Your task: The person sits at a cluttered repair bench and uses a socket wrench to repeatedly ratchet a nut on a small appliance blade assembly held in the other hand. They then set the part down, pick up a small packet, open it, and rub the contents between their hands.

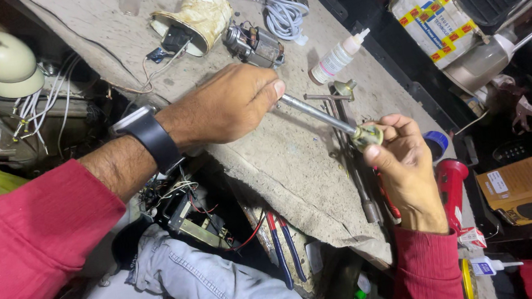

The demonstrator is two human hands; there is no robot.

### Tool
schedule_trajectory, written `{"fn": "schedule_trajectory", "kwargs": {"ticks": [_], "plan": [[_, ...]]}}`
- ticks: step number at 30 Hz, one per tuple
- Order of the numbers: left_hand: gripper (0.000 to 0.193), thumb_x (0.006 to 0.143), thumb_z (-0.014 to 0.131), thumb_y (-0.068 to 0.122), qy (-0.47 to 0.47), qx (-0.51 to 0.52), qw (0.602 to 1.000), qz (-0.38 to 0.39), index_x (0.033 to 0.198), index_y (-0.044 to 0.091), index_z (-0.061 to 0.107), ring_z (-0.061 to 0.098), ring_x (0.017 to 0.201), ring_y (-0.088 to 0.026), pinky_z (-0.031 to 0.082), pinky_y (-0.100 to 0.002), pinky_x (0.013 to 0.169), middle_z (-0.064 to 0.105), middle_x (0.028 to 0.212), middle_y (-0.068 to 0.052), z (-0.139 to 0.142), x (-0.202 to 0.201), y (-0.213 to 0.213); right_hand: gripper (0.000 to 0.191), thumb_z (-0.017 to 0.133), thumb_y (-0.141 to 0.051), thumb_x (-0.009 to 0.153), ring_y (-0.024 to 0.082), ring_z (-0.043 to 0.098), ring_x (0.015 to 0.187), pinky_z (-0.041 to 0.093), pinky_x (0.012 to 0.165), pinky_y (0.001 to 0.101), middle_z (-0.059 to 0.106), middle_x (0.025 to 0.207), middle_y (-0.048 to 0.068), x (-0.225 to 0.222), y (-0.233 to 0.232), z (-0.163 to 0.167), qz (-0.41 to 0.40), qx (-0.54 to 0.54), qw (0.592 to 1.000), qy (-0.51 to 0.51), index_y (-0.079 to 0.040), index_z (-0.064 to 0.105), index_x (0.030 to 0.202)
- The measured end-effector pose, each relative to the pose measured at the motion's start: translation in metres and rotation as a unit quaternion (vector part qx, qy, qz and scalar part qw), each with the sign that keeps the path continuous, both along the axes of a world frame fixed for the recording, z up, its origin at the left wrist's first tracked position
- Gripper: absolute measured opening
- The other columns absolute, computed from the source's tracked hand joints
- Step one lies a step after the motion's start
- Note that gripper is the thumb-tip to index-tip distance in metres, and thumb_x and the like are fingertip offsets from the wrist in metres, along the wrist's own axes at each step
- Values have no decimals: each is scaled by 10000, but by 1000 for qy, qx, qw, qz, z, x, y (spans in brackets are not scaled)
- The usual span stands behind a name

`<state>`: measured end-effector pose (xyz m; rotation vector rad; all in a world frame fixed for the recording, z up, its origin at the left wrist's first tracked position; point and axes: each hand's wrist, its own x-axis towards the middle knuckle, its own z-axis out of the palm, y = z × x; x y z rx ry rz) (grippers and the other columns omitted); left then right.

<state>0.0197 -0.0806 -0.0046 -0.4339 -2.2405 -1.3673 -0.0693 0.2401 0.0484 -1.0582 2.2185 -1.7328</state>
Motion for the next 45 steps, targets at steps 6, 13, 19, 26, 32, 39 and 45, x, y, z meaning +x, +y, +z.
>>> {"fn": "schedule_trajectory", "kwargs": {"ticks": [6, 13, 19, 26, 32, 39, 45], "plan": [[414, 1057, 469, 293, 11, 11, 1000, -2, 766, 13, 557, 547, 571, -251, 468, -452, 622, 536, 610, -133, -2, 0, -2, 578, 585, -469, 1055, 129, 609, 765, 469, 601, 228, 716, 1060, 129, -7, 7, 3, 9, -56, 989, -138, 30, 583, 1346], [382, 1038, 469, 296, -23, 21, 1000, -3, 797, 21, 580, 573, 596, -232, 474, -440, 631, 570, 632, -116, 2, 3, 0, 540, 733, -335, 959, 146, 581, 792, 491, 678, 274, 672, 1029, 136, 0, 2, 0, -18, 62, 996, -61, 14, 529, 1316], [373, 1042, 471, 301, -39, 22, 999, -7, 814, 37, 605, 582, 605, -247, 483, -445, 628, 584, 638, -125, 5, 3, -1, 620, 647, -454, 988, 154, 662, 806, 562, 703, 273, 669, 1047, 96, -1, 3, 3, 61, -34, 992, -103, 9, 517, 1379], [400, 1041, 476, 308, -15, 6, 1000, 3, 815, -2, 591, 585, 606, -268, 475, -448, 646, 580, 648, -151, 5, 6, 1, 548, 575, -467, 1047, 220, 683, 682, 571, 581, 306, 712, 914, 206, -7, 9, -1, -2, 25, 978, -206, 60, 597, 1195], [425, 1042, 470, 314, -51, 55, 997, 5, 790, 6, 622, 564, 608, -203, 479, -430, 623, 569, 622, -88, 7, 1, -1, 465, 802, -154, 911, 202, 623, 1069, 568, 939, 356, 621, 1211, 126, 14, -9, 3, 23, -17, 998, 63, 7, 536, 1257], [433, 1045, 453, 331, -65, 50, 997, -2, 797, 22, 625, 548, 619, -162, 488, -411, 628, 556, 629, -64, 7, 1, -2, 569, 750, -345, 1081, 329, 721, 865, 611, 751, 385, 702, 1062, 281, 15, -13, 14, 214, -142, 921, -292, 138, 587, 1333], [422, 1041, 460, 330, -56, 46, 997, 3, 800, 23, 622, 571, 621, -172, 494, -407, 633, 574, 629, -74, -4, -4, -2, 463, 802, -45, 918, 251, 697, 999, 612, 887, 398, 661, 1154, 170, 13, -1, 6, 54, -59, 995, -63, 12, 574, 1318]]}}
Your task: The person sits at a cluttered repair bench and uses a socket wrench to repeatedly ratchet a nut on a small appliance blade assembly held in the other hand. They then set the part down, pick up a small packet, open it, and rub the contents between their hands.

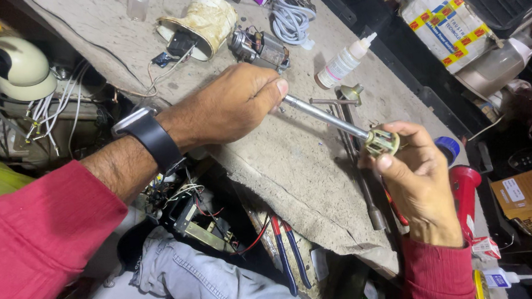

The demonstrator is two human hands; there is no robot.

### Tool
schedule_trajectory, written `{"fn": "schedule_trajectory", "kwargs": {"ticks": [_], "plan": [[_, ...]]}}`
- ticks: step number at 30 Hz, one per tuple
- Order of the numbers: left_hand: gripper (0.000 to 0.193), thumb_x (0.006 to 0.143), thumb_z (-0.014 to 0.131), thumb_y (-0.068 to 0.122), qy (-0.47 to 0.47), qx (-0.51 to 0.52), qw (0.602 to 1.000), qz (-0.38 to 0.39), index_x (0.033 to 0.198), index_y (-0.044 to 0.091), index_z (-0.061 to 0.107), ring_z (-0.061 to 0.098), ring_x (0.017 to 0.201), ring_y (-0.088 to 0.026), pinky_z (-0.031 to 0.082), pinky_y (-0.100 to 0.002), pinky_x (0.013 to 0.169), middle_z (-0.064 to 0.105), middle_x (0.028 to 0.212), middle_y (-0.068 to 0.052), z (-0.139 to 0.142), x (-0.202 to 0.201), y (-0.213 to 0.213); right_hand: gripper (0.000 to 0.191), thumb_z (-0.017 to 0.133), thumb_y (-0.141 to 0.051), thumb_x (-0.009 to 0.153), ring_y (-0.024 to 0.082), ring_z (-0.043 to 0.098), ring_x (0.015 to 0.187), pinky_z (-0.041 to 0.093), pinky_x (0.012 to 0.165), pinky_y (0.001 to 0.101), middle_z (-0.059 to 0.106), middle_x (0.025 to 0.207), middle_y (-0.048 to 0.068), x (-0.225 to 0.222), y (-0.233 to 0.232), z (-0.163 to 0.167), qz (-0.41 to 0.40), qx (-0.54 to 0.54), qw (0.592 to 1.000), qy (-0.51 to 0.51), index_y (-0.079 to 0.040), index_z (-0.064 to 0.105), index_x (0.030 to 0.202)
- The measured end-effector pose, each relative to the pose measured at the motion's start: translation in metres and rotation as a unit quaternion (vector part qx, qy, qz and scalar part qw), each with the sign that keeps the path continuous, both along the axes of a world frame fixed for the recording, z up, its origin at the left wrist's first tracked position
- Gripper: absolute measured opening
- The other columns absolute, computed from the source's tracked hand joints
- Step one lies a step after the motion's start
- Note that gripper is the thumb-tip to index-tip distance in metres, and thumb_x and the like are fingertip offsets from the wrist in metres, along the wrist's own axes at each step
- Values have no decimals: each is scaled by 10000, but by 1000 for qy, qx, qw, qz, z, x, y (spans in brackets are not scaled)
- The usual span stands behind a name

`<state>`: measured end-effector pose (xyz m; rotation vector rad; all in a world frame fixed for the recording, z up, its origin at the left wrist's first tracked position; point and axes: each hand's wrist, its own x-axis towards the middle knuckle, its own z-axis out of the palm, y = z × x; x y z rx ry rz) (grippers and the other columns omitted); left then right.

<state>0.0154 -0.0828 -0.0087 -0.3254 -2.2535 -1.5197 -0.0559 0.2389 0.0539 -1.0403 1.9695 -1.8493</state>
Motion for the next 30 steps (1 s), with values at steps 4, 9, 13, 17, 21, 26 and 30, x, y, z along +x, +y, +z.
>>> {"fn": "schedule_trajectory", "kwargs": {"ticks": [4, 9, 13, 17, 21, 26, 30], "plan": [[415, 1044, 471, 344, 3, -8, 1000, 11, 815, 45, 645, 547, 582, -164, 463, -392, 596, 581, 640, -69, 5, 2, 5, 439, 789, 42, 877, 242, 689, 1070, 593, 947, 390, 659, 1234, 161, 0, 8, 0, -32, -12, 998, 44, 9, 595, 1270], [408, 989, 571, 430, 201, -233, 934, 182, 916, 39, 666, 484, 640, -219, 426, -413, 598, 557, 714, -71, 4, 37, 28, 371, 741, 62, 916, 262, 697, 1115, 593, 992, 394, 673, 1185, 186, -9, 20, 8, -30, -90, 995, -1, 39, 629, 1269], [631, 839, 627, 580, 341, -333, 848, 233, 908, -46, 652, 574, 887, -278, 470, -425, 763, 624, 901, -138, -6, 71, 41, 309, 709, 84, 939, 256, 698, 1040, 602, 984, 418, 675, 1147, 195, -11, 30, 7, -41, -102, 994, 6, 58, 622, 1234], [615, 875, 586, 598, 101, -603, 779, 143, 841, 7, 755, 619, 847, -276, 490, -432, 708, 687, 885, -151, 1, 78, 62, 314, 692, 94, 931, 243, 692, 990, 587, 943, 395, 684, 1121, 194, -13, 29, 5, -43, -97, 994, 14, 64, 622, 1235], [530, 776, 573, 487, 153, -787, 560, 209, 829, 2, 779, 718, 828, -349, 548, -436, 658, 771, 897, -231, 11, 73, 88, 349, 681, 84, 910, 239, 690, 987, 602, 924, 410, 679, 1142, 171, -12, 28, 7, -74, -94, 992, 27, 64, 625, 1254], [367, 772, 625, 390, 175, -770, 606, 97, 758, 51, 764, 715, 774, -309, 549, -422, 608, 746, 801, -151, 11, 74, 99, 329, 684, 81, 924, 232, 689, 968, 597, 924, 401, 675, 1125, 161, -10, 29, 7, -78, -100, 991, 39, 70, 620, 1247], [248, 769, 666, 313, 214, -722, 658, 25, 701, 90, 752, 713, 731, -277, 551, -412, 568, 726, 724, -86, 19, 76, 100, 339, 684, 74, 928, 242, 693, 986, 582, 906, 382, 675, 1079, 167, -10, 28, 7, -74, -91, 992, 45, 66, 621, 1261]]}}
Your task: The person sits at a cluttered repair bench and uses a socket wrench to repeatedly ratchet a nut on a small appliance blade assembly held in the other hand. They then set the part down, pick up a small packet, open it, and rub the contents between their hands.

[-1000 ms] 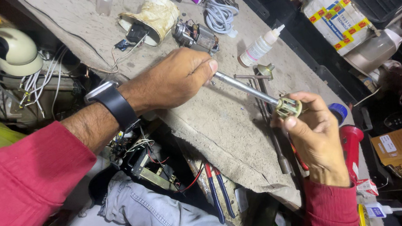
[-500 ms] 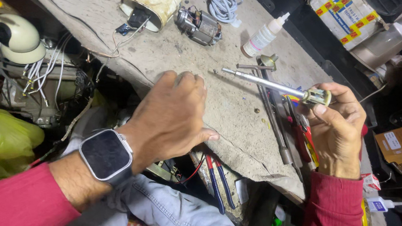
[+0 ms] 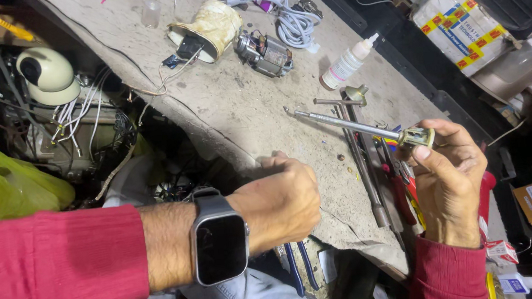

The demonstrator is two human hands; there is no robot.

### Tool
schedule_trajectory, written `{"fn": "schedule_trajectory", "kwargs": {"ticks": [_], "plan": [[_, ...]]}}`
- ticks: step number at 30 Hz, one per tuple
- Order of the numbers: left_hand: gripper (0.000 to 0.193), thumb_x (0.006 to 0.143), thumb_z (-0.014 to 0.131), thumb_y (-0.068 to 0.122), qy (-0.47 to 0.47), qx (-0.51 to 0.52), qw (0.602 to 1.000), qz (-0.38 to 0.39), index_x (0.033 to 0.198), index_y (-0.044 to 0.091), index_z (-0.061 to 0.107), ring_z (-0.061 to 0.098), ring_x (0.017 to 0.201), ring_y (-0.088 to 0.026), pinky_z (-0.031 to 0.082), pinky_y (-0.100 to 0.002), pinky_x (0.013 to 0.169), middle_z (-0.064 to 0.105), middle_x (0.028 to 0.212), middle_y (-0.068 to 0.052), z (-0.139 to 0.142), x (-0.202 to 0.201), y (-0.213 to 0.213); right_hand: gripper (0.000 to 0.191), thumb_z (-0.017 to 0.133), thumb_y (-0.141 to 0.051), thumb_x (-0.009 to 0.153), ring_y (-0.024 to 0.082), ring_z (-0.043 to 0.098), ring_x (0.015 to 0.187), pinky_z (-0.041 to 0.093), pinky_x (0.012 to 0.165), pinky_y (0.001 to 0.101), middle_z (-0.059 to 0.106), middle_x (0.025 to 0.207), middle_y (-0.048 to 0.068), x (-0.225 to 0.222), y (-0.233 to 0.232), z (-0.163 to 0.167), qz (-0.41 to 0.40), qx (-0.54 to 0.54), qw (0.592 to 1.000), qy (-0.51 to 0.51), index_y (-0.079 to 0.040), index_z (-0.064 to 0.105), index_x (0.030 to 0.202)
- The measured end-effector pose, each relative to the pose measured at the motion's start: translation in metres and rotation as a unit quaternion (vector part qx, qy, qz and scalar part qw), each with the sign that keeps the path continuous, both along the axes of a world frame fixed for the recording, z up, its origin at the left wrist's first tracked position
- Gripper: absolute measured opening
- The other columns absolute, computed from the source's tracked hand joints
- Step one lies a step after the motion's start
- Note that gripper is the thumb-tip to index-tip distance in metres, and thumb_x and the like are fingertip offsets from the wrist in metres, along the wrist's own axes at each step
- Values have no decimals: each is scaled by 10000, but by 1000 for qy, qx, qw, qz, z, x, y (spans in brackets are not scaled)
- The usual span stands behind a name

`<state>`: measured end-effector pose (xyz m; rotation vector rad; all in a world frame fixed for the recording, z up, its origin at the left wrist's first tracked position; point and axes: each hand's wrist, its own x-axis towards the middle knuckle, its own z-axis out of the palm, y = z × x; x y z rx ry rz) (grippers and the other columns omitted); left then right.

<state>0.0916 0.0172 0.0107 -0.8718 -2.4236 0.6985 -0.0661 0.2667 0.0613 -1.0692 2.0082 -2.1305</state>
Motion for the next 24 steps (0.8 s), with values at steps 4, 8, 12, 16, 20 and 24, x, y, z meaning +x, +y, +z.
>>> {"fn": "schedule_trajectory", "kwargs": {"ticks": [4, 8, 12, 16, 20, 24], "plan": [[156, 742, 708, 237, 9, 101, 992, -71, 619, 143, 733, 701, 694, -233, 545, -386, 514, 694, 651, -11, 8, -3, -11, 294, 682, 62, 950, 225, 685, 947, 596, 924, 397, 672, 1096, 162, 0, 1, -1, 6, -4, 1000, -3, 77, 627, 1238], [135, 623, 737, 226, -41, 179, 975, -129, 524, 148, 689, 696, 686, -256, 543, -379, 555, 675, 608, -41, 7, -9, -24, 305, 684, 42, 957, 246, 702, 978, 612, 903, 403, 673, 1087, 159, -5, 5, 0, -2, -28, 1000, -12, 66, 627, 1256], [99, 574, 749, 172, -42, 220, 958, -177, 517, 148, 671, 704, 684, -257, 553, -371, 530, 687, 623, -38, 3, -6, -30, 248, 693, 17, 984, 260, 709, 894, 618, 880, 394, 675, 1036, 179, -10, 8, -1, -8, -39, 999, -25, 78, 618, 1212], [79, 578, 739, 157, -16, 257, 943, -213, 545, 123, 675, 709, 656, -256, 559, -386, 524, 681, 629, -37, 3, -3, -29, 290, 692, 3, 988, 270, 712, 946, 624, 864, 397, 675, 1052, 176, -13, 7, -3, -6, -42, 999, -27, 72, 619, 1260], [202, 681, 741, 166, -15, 292, 930, -221, 513, 117, 638, 700, 635, -243, 552, -386, 516, 659, 601, -50, 3, -8, -28, 288, 689, -2, 992, 266, 714, 923, 626, 868, 404, 675, 1050, 186, -16, 8, -5, 3, -42, 999, -29, 74, 615, 1260], [336, 922, 707, 315, -58, 337, 926, -160, 661, 113, 646, 682, 637, -254, 536, -409, 553, 645, 640, -72, 17, -28, -40, 267, 685, -40, 1010, 270, 710, 901, 618, 868, 395, 686, 1071, 197, -18, 12, -6, 8, -53, 998, -37, 97, 613, 1227]]}}
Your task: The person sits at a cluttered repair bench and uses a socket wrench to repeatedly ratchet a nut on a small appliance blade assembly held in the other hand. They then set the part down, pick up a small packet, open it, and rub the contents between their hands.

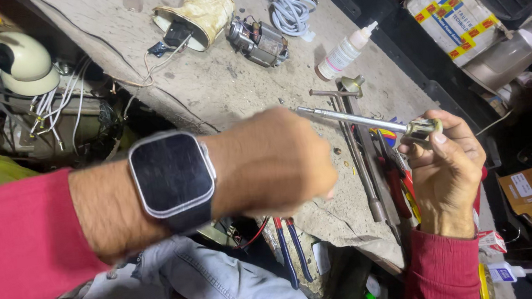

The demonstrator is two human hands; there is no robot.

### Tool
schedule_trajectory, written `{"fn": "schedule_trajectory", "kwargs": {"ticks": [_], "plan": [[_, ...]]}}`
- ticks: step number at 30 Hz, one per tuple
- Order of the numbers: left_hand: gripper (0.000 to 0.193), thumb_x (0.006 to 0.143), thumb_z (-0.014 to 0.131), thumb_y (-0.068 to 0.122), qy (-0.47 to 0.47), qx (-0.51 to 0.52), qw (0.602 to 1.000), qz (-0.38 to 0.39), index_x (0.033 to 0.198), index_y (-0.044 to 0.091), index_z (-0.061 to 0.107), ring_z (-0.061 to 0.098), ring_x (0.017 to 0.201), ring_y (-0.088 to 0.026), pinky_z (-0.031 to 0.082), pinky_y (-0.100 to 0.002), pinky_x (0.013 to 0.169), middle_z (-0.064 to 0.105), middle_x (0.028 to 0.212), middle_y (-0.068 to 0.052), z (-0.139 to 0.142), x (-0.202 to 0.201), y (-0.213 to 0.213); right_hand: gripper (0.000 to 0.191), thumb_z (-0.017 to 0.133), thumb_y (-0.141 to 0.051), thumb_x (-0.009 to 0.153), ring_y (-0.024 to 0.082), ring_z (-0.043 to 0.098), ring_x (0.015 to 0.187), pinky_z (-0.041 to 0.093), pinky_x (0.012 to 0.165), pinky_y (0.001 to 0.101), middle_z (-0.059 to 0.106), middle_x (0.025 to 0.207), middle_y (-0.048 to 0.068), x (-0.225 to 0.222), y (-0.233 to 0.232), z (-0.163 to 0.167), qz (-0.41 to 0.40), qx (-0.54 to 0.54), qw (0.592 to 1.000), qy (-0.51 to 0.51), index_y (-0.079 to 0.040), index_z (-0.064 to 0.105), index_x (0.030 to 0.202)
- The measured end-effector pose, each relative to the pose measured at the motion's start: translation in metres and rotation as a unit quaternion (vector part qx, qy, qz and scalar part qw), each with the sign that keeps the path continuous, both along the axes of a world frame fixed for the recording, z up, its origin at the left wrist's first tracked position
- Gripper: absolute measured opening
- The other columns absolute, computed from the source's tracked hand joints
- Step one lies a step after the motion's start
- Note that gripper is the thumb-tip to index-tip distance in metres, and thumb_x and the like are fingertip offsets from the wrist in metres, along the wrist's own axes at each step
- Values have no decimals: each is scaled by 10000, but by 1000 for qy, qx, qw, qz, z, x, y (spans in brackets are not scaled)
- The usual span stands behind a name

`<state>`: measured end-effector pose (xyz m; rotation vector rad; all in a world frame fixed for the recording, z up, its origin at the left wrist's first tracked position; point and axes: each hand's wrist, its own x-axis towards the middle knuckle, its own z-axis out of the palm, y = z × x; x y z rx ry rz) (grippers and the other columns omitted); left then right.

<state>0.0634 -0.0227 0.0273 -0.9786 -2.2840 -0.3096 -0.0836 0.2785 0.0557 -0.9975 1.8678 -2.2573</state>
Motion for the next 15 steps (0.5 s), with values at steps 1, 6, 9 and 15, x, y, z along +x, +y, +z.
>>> {"fn": "schedule_trajectory", "kwargs": {"ticks": [1, 6, 9, 15], "plan": [[389, 982, 689, 390, -20, 5, 999, 26, 713, 112, 652, 680, 655, -273, 531, -423, 563, 646, 667, -84, 5, -6, -6, 267, 684, -49, 1022, 270, 706, 898, 617, 855, 393, 685, 1064, 197, 0, 0, 0, 1, -1, 1000, -5, 98, 613, 1233], [423, 848, 809, 366, 45, 93, 989, 108, 1046, 43, 621, 687, 698, -332, 511, -465, 544, 671, 824, -120, 20, -36, -25, 278, 664, -81, 1030, 286, 706, 886, 616, 856, 407, 692, 1060, 200, -3, -1, 0, 0, -1, 1000, -10, 102, 619, 1234], [637, 704, 883, 385, -37, 55, 990, 127, 1124, 26, 566, 703, 799, -350, 529, -485, 589, 671, 932, -137, 13, -51, -13, 263, 662, -75, 1037, 286, 706, 896, 616, 851, 413, 691, 1062, 202, -3, -1, 1, -2, -6, 1000, -17, 98, 615, 1229], [660, 694, 904, 386, -52, 86, 988, 120, 1123, 21, 560, 691, 947, -350, 548, -487, 706, 674, 1024, -139, -6, -78, 12, 267, 665, -67, 1031, 298, 705, 898, 615, 828, 397, 688, 1065, 207, -5, 0, -1, 6, -1, 1000, -10, 102, 615, 1232]]}}
